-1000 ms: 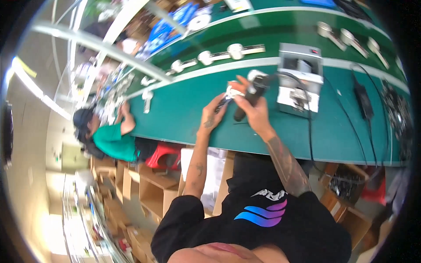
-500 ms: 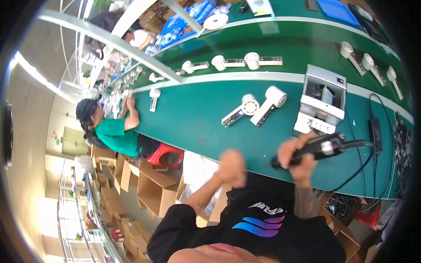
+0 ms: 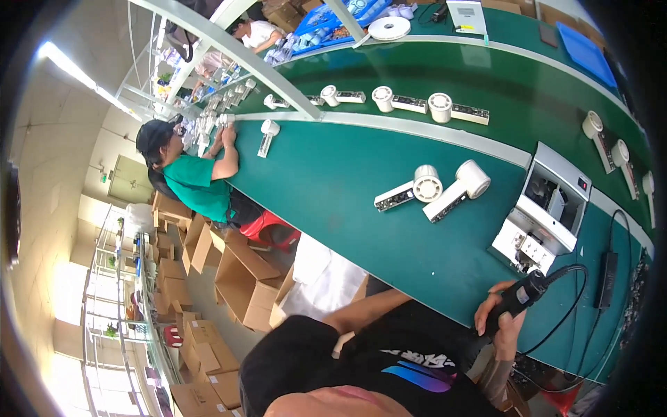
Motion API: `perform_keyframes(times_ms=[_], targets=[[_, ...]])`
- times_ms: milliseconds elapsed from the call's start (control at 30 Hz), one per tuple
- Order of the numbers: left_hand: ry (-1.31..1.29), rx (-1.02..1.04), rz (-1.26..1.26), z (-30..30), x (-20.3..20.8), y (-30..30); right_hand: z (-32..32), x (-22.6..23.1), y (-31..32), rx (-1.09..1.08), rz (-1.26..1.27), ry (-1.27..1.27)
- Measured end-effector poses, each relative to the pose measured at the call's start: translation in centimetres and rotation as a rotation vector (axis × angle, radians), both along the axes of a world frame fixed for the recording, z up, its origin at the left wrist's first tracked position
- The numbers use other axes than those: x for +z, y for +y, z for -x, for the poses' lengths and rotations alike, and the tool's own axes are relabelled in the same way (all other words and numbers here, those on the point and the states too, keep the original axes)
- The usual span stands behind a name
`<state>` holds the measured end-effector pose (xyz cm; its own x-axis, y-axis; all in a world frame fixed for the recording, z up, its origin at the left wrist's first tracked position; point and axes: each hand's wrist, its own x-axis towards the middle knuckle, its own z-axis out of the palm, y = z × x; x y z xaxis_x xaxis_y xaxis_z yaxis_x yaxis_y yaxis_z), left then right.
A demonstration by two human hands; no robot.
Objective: The person assembles portable fan components by positioning circuit boards onto plastic fan housings and fastening them together using an electric screwdriver.
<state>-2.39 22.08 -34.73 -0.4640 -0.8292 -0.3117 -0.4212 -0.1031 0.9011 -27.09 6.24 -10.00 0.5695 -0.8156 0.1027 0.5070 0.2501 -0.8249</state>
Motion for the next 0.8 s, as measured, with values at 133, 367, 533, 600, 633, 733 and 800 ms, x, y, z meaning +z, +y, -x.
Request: perform_keyframes(times_ms=[133, 367, 533, 600, 633, 733, 800], targets=[[-0.090, -0.005, -0.133, -0.4, 7.5, 7.0, 1.3, 0.0, -0.2, -0.014, -0.041, 0.086], [-0.162, 0.028, -0.263, -1.2, 9.3, -2.3, 3.5, 0.9, 0.9, 0.389, -0.289, 0.425], [-0.060, 0.068, -0.331, -0.5, 3.9, 1.2, 2.6, 1.8, -2.6, 0.621, -0.342, 0.437], [-0.021, 0.125, -0.344, 0.6, 1.7, 1.8, 2.4, 1.8, -3.8, 0.688, -0.199, 0.451], [-0.005, 0.153, -0.347, 1.2, 0.7, 2.2, 2.4, 1.7, -4.1, 0.719, -0.124, 0.454], [0.054, 0.165, -0.379, 3.2, -0.8, 5.4, 5.3, -2.6, -0.3, 0.607, 0.004, 0.525], [0.066, 0.105, -0.387, 2.2, -0.3, 6.1, 5.2, -2.0, 0.9, 0.510, -0.124, 0.464]])
